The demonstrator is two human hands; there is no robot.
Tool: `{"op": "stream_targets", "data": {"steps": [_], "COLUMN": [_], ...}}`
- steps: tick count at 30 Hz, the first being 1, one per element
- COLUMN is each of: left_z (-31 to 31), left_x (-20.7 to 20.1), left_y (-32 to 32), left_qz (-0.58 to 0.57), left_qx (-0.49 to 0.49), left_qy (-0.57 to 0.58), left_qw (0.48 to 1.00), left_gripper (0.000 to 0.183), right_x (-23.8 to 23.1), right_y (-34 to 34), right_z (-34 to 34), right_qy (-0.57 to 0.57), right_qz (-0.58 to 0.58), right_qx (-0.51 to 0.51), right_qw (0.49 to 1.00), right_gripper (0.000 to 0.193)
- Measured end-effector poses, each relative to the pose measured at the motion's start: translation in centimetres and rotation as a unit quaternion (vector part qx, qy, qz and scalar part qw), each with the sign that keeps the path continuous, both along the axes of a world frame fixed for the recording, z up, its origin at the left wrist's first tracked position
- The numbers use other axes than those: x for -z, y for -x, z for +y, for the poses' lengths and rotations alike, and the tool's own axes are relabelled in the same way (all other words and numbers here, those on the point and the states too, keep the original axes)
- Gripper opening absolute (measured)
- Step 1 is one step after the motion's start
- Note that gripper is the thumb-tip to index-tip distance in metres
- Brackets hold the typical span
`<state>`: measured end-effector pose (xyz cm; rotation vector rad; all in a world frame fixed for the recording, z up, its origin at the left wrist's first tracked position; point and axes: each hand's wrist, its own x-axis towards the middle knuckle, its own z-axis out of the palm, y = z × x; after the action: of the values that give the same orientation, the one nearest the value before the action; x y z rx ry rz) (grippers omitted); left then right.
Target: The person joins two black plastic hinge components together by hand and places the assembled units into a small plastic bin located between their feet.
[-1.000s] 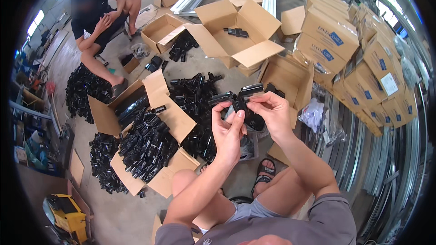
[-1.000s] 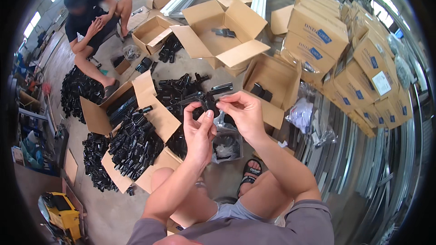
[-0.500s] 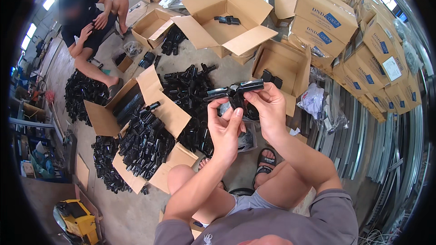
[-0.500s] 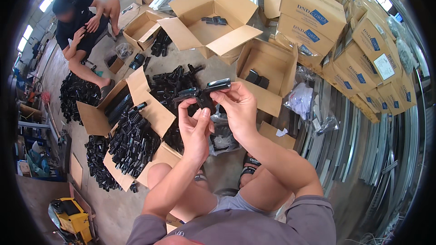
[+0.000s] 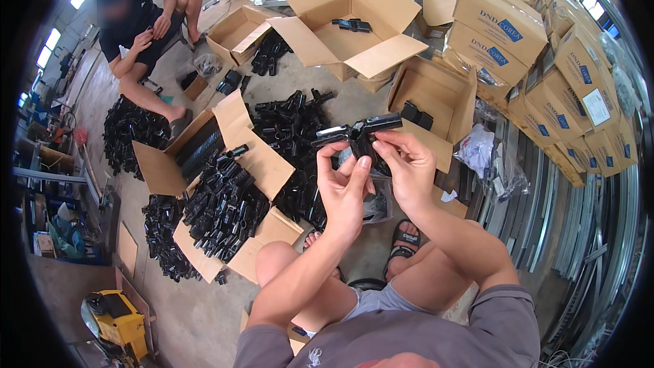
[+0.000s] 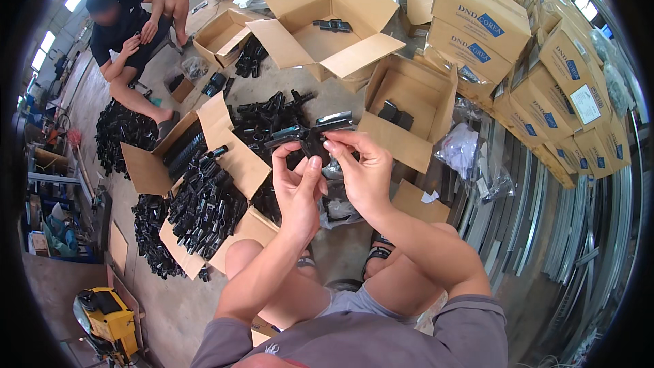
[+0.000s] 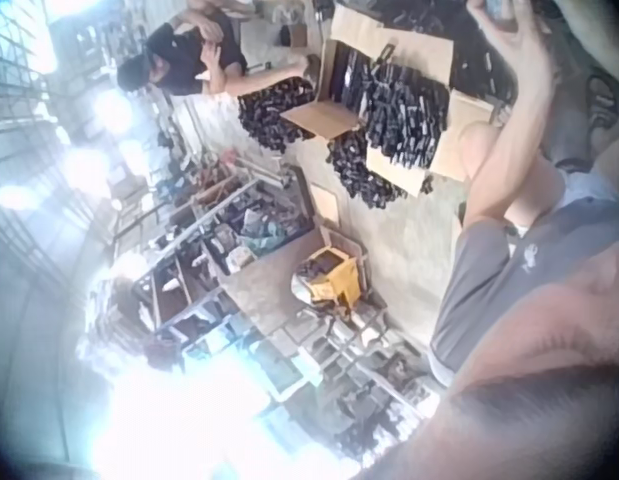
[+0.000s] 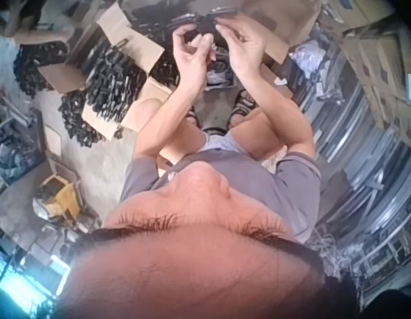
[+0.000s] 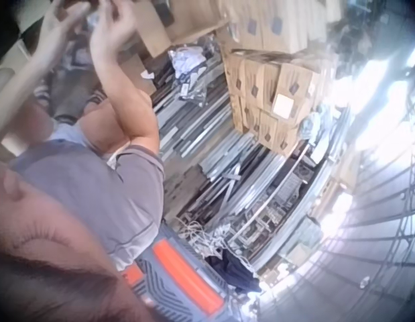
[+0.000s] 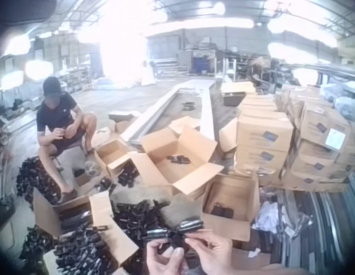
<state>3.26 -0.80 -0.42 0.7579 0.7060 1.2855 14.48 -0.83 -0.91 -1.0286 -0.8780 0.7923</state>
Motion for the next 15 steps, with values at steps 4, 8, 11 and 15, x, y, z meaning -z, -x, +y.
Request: {"op": "stream_targets", "data": {"steps": [4, 8, 11, 15], "left_z": [-0.01, -0.02, -0.13, -0.19], "left_x": [-0.09, -0.22, -0.33, -0.34], "left_y": [0.29, 0.37, 0.55, 0.66], "left_qz": [-0.001, -0.002, -0.007, -0.01], "left_qx": [0.0, 0.002, 0.008, 0.012], "left_qy": [-0.007, -0.016, -0.013, -0.015], "left_qw": [1.0, 1.0, 1.0, 1.0], "left_gripper": [0.039, 0.039, 0.039, 0.038], "right_x": [0.12, 0.01, -0.12, -0.06], "right_y": [-0.07, -0.34, -0.42, -0.6], "right_z": [-0.01, 0.2, 0.09, -0.05], "right_qy": [0.001, -0.009, -0.014, -0.008], "right_qz": [-0.008, -0.044, -0.061, -0.076], "right_qx": [-0.007, -0.02, -0.024, -0.031], "right_qw": [1.0, 0.999, 0.998, 0.997], "right_gripper": [0.019, 0.015, 0.014, 0.015]}}
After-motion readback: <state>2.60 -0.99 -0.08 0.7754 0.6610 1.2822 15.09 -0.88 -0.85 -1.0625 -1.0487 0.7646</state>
